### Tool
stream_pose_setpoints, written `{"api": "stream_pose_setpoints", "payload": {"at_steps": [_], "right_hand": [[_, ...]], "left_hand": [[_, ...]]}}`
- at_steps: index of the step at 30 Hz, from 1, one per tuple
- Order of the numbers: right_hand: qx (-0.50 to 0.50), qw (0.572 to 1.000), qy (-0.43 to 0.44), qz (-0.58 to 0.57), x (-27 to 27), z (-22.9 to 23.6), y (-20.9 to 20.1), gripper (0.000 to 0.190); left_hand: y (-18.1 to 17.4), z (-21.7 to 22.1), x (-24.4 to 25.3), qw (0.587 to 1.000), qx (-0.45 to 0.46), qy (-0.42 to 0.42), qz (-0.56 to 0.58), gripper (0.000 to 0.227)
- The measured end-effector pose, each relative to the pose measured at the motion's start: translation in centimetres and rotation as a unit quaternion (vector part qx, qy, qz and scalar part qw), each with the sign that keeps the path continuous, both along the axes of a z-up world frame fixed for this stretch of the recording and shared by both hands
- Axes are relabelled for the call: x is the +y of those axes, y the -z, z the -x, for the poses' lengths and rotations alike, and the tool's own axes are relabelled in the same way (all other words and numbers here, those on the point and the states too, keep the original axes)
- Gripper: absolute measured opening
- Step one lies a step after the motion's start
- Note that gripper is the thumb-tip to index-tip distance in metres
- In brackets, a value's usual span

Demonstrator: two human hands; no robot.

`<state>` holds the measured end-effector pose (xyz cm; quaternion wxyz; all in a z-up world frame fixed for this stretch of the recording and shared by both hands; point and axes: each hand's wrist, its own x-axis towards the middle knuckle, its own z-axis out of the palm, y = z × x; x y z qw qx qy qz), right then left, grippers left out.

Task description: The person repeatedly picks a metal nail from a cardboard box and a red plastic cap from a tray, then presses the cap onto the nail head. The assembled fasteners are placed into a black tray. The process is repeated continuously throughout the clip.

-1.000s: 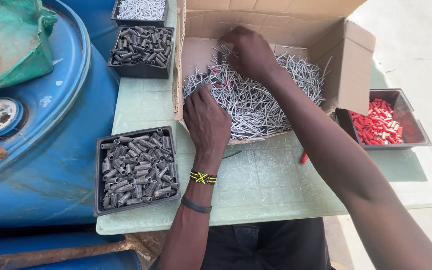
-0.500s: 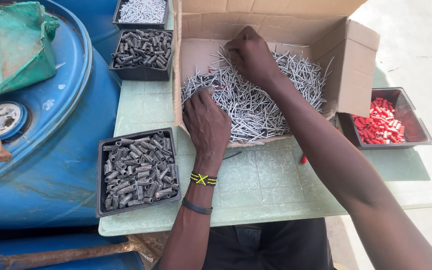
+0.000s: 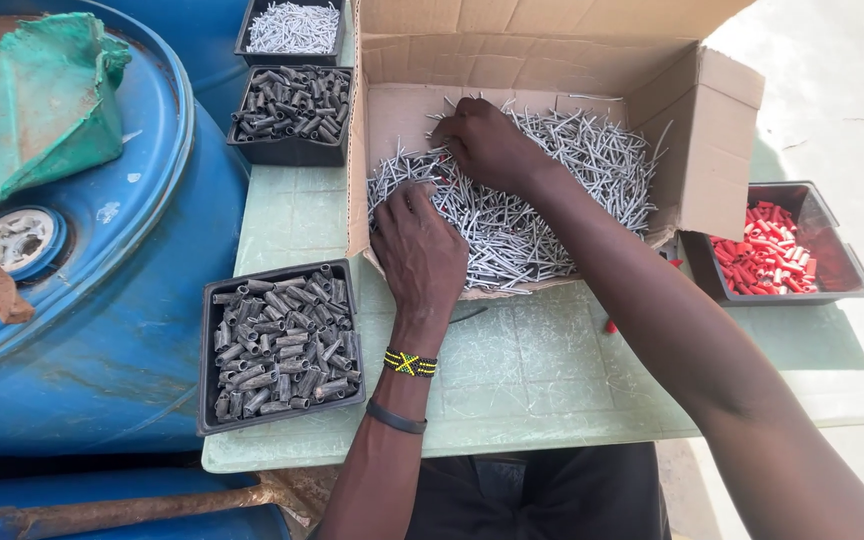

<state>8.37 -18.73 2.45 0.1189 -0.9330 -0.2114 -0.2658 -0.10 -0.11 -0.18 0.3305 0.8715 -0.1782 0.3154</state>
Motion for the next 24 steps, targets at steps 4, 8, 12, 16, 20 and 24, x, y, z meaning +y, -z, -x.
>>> {"api": "stream_pose_setpoints", "payload": {"at_steps": [4,8,12,16,20,24], "right_hand": [[0.023,0.999,0.018,0.016,-0.3,0.1,-0.1,0.016],[0.077,0.994,0.068,0.032,0.2,-0.1,-0.8,0.021],[0.088,0.988,0.113,0.056,0.1,-0.5,-0.2,0.030],[0.070,0.988,0.125,0.063,0.2,-0.4,0.1,0.028],[0.051,0.994,0.092,0.031,0.7,0.6,-0.6,0.026],[-0.017,0.993,0.018,-0.116,1.0,1.5,-2.4,0.012]], "left_hand": [[0.2,-0.1,-0.2,1.000,0.003,0.002,0.000,0.026],[0.3,-0.2,-0.1,1.000,-0.004,-0.007,-0.002,0.025],[0.2,-0.2,-0.1,1.000,0.001,-0.003,-0.006,0.024],[0.5,-0.3,-0.2,1.000,-0.001,0.001,-0.008,0.026],[0.2,-0.1,-0.1,1.000,-0.013,-0.009,-0.013,0.024],[0.0,0.0,0.0,0.999,-0.019,-0.016,-0.026,0.034]]}}
